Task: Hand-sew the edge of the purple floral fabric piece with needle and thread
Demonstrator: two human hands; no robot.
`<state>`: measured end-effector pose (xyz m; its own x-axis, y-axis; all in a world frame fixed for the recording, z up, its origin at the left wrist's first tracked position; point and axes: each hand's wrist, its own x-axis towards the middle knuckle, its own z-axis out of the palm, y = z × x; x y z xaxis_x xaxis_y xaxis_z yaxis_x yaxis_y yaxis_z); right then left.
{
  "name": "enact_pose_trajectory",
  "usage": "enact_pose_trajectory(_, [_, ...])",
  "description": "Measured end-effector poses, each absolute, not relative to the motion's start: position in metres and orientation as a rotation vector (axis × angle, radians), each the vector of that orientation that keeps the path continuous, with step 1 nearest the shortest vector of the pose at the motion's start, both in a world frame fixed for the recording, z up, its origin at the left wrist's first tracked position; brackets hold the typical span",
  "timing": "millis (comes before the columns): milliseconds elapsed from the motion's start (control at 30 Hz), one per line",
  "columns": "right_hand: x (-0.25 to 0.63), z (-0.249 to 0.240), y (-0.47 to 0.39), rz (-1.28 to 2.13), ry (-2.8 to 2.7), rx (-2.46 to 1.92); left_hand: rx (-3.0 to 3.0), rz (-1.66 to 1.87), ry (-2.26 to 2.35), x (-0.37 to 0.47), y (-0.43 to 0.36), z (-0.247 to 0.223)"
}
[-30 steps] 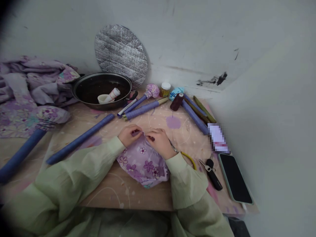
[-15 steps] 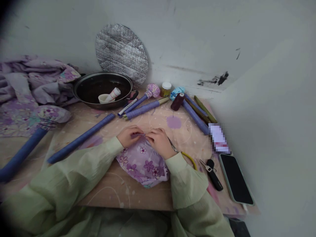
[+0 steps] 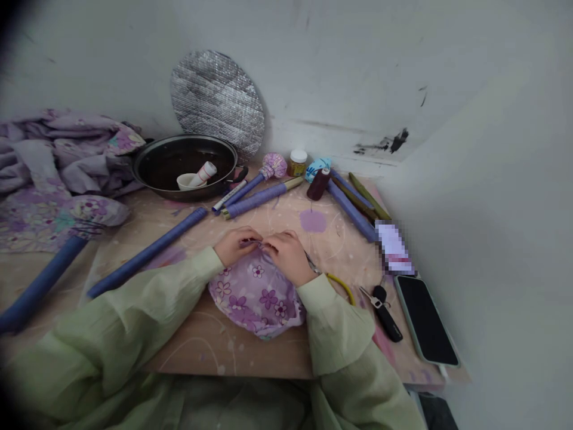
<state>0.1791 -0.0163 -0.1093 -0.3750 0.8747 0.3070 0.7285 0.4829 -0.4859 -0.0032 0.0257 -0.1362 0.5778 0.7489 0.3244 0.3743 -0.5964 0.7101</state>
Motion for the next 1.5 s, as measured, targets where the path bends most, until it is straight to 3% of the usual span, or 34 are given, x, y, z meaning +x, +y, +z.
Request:
enact_pose_trajectory(433, [0.181, -0.111, -0.016, 0.430, -2.050, -1.330, 2.192, 0.741, 0.862, -0.005, 0.023, -0.125])
enact_pose_trajectory(667, [0.178, -0.091, -0.023, 0.471, -2.035, -1.254, 2.357, 0.673, 0.909, -0.015, 0.022, -0.096])
enact_pose_trajectory(900, [0.178, -0.066, -0.039, 0.517, -1.960, -1.265, 2.497, 0.728, 0.882, -0.017, 0.005, -0.064])
enact_pose_trajectory(1500, [0.184, -0.044, -0.051, 0.438, -1.759, -1.315, 2.552, 0.910, 0.723, -0.003, 0.004, -0.042])
